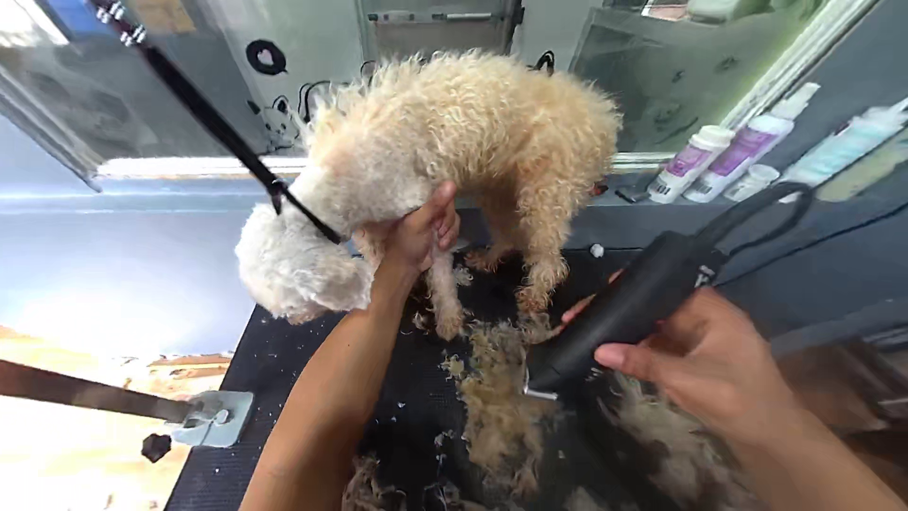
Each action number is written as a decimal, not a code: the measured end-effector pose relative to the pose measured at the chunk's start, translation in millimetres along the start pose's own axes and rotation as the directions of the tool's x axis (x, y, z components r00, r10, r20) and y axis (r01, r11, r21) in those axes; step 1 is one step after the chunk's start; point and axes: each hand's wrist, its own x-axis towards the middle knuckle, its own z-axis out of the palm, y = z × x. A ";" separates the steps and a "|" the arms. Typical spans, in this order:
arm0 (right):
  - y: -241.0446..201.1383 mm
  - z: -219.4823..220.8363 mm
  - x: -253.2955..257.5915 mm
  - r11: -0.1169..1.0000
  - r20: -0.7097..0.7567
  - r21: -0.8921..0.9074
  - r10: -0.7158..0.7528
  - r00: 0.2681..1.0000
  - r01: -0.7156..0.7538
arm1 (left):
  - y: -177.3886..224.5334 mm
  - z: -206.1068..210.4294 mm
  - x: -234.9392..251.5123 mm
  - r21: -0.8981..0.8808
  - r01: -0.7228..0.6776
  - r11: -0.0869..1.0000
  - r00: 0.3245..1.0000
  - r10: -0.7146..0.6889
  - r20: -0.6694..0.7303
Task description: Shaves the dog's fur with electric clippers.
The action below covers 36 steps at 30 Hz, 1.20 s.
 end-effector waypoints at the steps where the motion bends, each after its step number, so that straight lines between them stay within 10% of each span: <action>1: -9.2 12.5 2.9 0.994 -0.030 -0.094 -0.052 0.998 0.049 | 1.9 7.3 -2.7 0.042 0.030 0.999 0.993 -0.025 -0.113; 6: -22.0 71.7 39.1 0.871 0.005 -0.377 -0.338 0.941 0.315 | 7.1 27.5 -7.4 0.172 0.135 0.976 0.858 -0.028 -0.513; 12: -4.7 102.2 78.6 0.658 0.189 -0.549 -0.504 0.843 0.516 | 17.3 28.9 -8.9 0.132 0.095 0.987 0.839 -0.008 -0.544; 21: 37.1 105.1 39.1 0.555 0.408 -0.653 -0.316 0.857 0.516 | 21.7 24.2 -4.5 0.041 0.204 0.978 0.763 -0.133 -0.633; 27: 15.7 78.3 30.7 0.871 0.256 -0.491 0.131 0.958 0.013 | 26.7 21.9 -8.1 0.005 0.235 0.972 0.759 -0.180 -0.625; 33: 36.7 82.2 39.4 0.884 0.430 -0.373 0.433 0.792 -0.281 | 39.3 42.7 -4.7 -0.078 0.245 0.966 0.734 -0.238 -0.636; 36: 45.2 70.4 42.6 0.927 0.515 -0.218 0.376 0.771 -0.306 | 25.6 29.0 -8.5 -0.124 0.144 0.982 0.846 -0.187 -0.499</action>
